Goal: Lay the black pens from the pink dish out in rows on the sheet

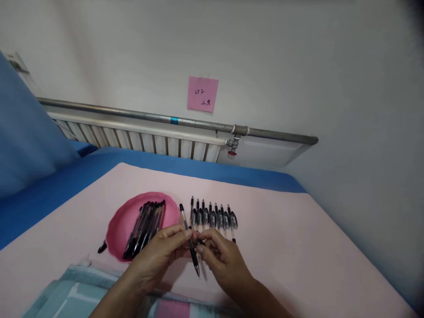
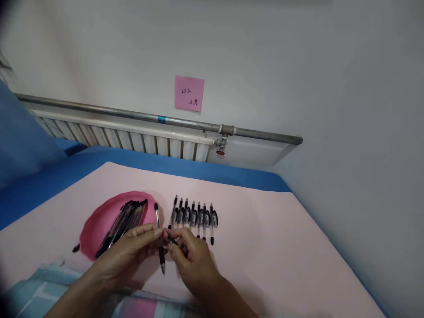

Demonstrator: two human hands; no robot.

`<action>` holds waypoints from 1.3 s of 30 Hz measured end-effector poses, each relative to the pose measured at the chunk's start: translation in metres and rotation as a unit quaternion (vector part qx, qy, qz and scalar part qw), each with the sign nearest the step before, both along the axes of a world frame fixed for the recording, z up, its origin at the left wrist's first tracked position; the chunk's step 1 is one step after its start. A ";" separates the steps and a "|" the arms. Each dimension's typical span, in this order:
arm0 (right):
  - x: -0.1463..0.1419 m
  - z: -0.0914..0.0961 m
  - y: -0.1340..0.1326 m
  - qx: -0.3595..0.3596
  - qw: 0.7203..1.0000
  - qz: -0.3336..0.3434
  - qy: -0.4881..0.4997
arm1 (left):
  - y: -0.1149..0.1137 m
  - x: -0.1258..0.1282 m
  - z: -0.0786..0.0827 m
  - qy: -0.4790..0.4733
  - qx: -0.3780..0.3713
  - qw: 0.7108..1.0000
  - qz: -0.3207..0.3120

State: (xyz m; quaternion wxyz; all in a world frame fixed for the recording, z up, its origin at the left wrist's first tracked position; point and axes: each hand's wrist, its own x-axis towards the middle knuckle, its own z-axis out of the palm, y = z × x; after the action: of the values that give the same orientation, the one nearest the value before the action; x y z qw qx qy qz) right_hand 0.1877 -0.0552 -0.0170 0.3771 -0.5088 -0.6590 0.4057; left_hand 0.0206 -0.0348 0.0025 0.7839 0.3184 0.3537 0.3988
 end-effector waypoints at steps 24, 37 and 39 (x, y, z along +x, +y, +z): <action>0.017 0.026 -0.002 0.402 0.907 0.057 -0.114 | -0.007 0.019 -0.015 -0.058 -0.081 0.994 -0.045; 0.104 -0.008 0.053 -0.077 0.951 -0.281 -0.101 | -0.003 0.016 -0.019 0.062 -0.031 0.995 -0.068; 0.107 -0.017 0.057 -0.082 0.950 -0.279 -0.111 | -0.004 0.016 -0.019 0.078 -0.021 0.994 -0.067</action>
State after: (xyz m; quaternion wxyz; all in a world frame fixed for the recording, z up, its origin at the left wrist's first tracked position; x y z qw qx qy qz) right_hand 0.2945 0.0017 -0.0338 0.3572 -0.7432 -0.4928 0.2777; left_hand 0.0370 -0.0387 -0.0162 0.7855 0.3551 0.3997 0.3117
